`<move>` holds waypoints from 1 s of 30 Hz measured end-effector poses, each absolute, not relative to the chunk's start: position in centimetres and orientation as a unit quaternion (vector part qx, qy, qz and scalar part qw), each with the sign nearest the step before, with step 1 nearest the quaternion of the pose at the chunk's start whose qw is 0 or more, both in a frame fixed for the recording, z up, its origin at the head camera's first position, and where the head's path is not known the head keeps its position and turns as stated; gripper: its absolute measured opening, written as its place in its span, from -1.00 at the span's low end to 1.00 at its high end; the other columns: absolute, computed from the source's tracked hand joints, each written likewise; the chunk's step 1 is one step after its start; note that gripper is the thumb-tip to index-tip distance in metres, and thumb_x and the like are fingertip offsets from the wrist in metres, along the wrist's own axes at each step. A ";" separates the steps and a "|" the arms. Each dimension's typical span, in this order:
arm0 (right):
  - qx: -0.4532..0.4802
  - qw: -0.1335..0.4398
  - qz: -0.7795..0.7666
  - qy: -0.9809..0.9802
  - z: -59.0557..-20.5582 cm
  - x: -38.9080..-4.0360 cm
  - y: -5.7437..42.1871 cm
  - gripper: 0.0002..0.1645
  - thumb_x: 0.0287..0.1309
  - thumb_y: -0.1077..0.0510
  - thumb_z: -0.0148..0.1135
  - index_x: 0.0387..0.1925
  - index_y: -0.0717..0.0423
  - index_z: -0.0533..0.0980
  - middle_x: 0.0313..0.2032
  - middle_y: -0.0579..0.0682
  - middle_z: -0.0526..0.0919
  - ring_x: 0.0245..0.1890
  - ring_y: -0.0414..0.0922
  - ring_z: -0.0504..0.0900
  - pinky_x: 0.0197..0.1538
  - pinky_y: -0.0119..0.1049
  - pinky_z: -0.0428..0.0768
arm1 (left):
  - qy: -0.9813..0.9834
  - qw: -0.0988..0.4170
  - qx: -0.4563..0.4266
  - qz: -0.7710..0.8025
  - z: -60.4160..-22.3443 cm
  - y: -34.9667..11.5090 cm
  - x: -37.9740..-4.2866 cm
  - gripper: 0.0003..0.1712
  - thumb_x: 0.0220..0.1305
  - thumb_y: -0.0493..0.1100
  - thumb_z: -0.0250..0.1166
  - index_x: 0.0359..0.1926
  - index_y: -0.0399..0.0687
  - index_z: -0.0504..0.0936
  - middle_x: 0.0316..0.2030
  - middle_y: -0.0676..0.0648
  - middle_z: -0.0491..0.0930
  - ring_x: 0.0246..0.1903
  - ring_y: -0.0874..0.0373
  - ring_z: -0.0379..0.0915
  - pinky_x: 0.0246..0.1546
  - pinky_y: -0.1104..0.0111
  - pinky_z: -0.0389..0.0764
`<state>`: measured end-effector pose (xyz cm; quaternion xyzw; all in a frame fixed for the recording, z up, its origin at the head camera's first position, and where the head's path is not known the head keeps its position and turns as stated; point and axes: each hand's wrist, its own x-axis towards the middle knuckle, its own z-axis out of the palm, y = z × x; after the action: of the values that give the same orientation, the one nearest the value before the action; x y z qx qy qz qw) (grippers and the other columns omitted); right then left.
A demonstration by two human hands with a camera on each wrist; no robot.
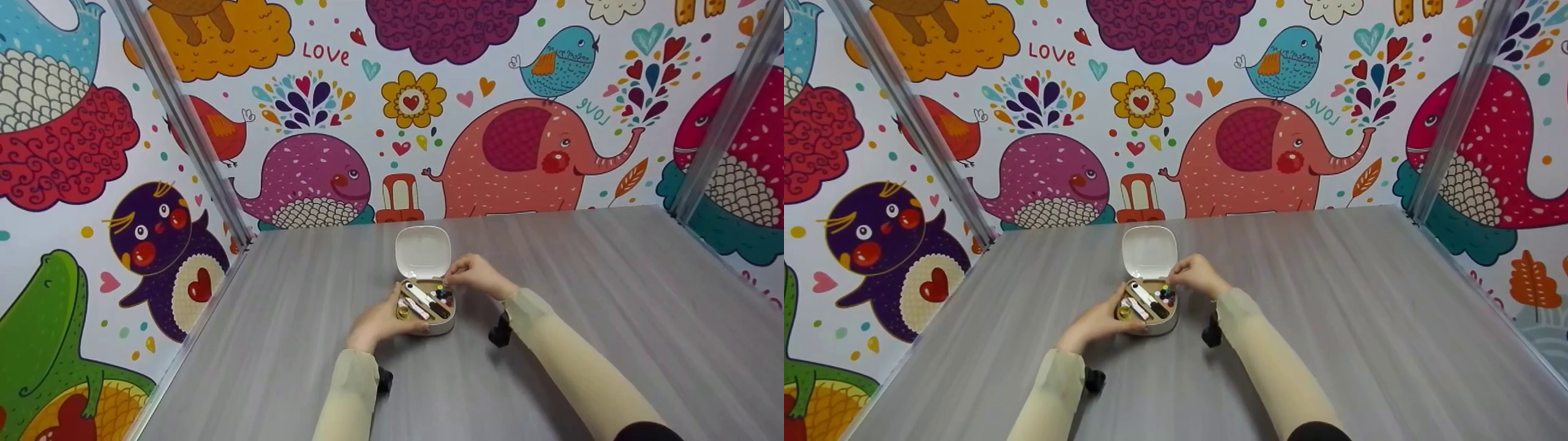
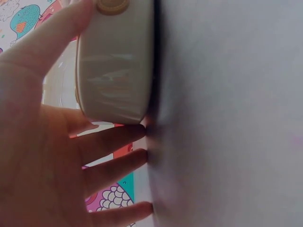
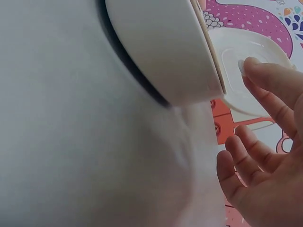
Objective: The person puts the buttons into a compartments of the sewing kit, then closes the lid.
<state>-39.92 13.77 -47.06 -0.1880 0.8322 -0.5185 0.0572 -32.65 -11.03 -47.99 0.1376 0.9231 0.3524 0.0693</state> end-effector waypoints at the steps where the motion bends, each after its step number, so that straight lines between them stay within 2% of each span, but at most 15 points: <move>1: -0.187 0.059 -0.522 0.830 -47.1 -40.0 13.6 -0.86 0.04 0.26 0.37 -0.40 0.32 0.68 -0.44 -0.02 0.65 -0.44 -0.15 0.53 -0.35 -0.29 0.49 | 0.923 0.068 0.137 0.352 -47.9 -11.0 -32.7 0.40 -0.16 0.34 0.49 0.53 -0.13 -0.07 0.22 -0.35 0.41 0.08 -0.17 0.46 0.05 0.03 0.45; 7: -0.167 0.060 -0.546 0.819 -47.4 -40.0 12.7 -0.86 0.03 0.29 0.38 -0.39 0.35 0.67 -0.53 0.00 0.67 -0.53 -0.15 0.52 -0.43 -0.31 0.47 | 0.925 0.063 0.139 0.349 -47.9 -10.8 -32.7 0.40 -0.16 0.36 0.48 0.52 -0.15 -0.07 0.19 -0.37 0.43 0.04 -0.18 0.47 0.02 0.02 0.47; 13: -0.168 0.043 -0.550 0.817 -47.7 -40.0 11.9 -0.86 0.03 0.29 0.38 -0.39 0.35 0.68 -0.61 -0.11 0.60 -0.66 -0.29 0.39 -0.56 -0.46 0.36 | 0.926 0.064 0.142 0.344 -48.0 -10.7 -32.9 0.39 -0.14 0.36 0.47 0.52 -0.17 -0.06 0.19 -0.38 0.43 0.04 -0.18 0.48 0.01 0.03 0.48; 17: -0.178 0.024 -0.542 0.821 -47.7 -40.0 11.4 -0.86 0.00 0.28 0.40 -0.42 0.35 0.68 -0.63 -0.09 0.59 -0.70 -0.34 0.34 -0.59 -0.48 0.30 | 0.928 0.056 0.148 0.336 -47.9 -10.8 -32.9 0.38 -0.12 0.35 0.47 0.51 -0.21 -0.05 0.18 -0.38 0.44 0.05 -0.19 0.48 0.01 0.03 0.48; 30: -0.183 0.002 -0.517 0.836 -48.6 -40.0 10.3 -0.88 -0.04 0.28 0.44 -0.49 0.31 0.69 -0.55 -0.04 0.68 -0.58 -0.29 0.47 -0.47 -0.45 0.43 | 0.931 0.058 0.143 0.332 -48.0 -11.0 -32.6 0.37 -0.11 0.33 0.48 0.51 -0.21 -0.04 0.17 -0.39 0.45 0.03 -0.20 0.48 0.00 0.01 0.47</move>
<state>-40.03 10.28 -48.58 -0.1828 0.8361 -0.5173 0.0017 -32.62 -10.98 -47.98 0.1432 0.9305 0.3320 0.0579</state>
